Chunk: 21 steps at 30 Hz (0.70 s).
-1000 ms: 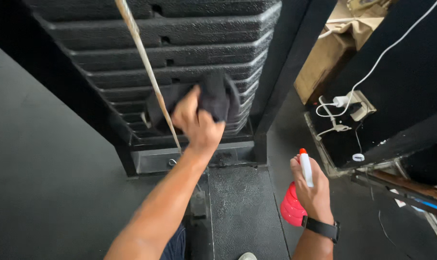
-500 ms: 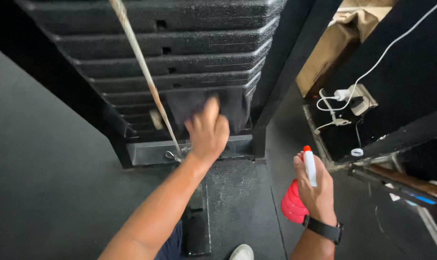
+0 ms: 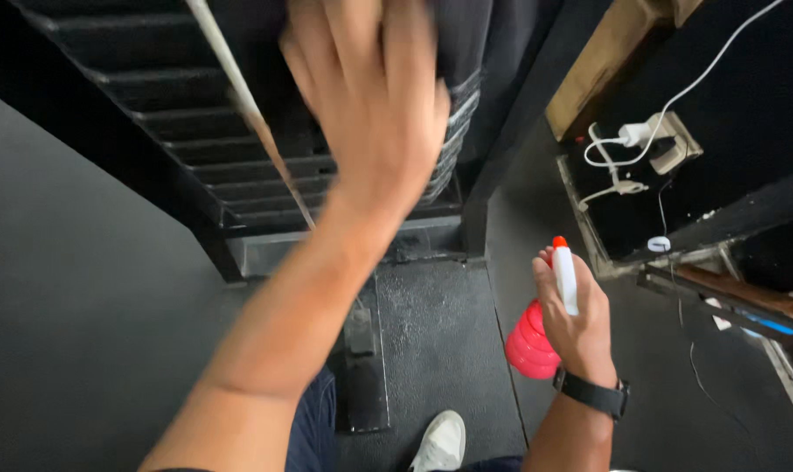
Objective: The person cleans a metal cable pulley system and a stack of black foam pads using a black cloth and a red spray bottle. They wipe the metal components and then kneel to clean the foam pads.
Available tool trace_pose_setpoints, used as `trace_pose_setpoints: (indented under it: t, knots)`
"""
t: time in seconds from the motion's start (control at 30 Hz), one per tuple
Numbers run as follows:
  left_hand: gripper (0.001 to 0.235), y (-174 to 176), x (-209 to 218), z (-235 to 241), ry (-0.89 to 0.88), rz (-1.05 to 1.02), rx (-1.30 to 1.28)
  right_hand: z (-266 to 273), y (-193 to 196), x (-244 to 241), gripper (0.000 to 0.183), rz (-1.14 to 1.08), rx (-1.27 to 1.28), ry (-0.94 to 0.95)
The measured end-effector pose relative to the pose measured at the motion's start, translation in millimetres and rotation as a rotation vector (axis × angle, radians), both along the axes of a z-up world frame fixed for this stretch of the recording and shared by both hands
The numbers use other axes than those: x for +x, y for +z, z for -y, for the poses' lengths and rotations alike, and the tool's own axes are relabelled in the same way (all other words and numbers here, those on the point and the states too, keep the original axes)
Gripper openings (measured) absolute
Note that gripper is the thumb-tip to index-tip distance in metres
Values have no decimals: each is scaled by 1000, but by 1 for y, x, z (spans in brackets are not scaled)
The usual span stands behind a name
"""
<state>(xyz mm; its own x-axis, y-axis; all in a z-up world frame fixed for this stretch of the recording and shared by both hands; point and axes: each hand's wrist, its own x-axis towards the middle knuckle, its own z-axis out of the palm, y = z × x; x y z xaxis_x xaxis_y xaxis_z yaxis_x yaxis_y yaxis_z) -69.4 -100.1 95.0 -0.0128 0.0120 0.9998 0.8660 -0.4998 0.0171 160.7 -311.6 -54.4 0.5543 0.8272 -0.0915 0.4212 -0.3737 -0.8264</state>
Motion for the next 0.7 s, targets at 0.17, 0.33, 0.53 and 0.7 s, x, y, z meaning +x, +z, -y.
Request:
trace_pose_setpoints:
  t: [0.17, 0.33, 0.53, 0.7]
  knots:
    - [11, -312, -29, 23, -47, -362, -518, 10, 20, 3, 49, 62, 31, -14]
    - [23, -263, -22, 14, -191, -162, -541, 13, 26, 3, 45, 75, 74, -32]
    - [6, -122, 0, 17, -327, 71, -313, 0, -1, 8, 47, 98, 64, 29]
    - [14, -340, -18, 46, -142, -420, -546, 9, 31, -8, 53, 41, -40, -4]
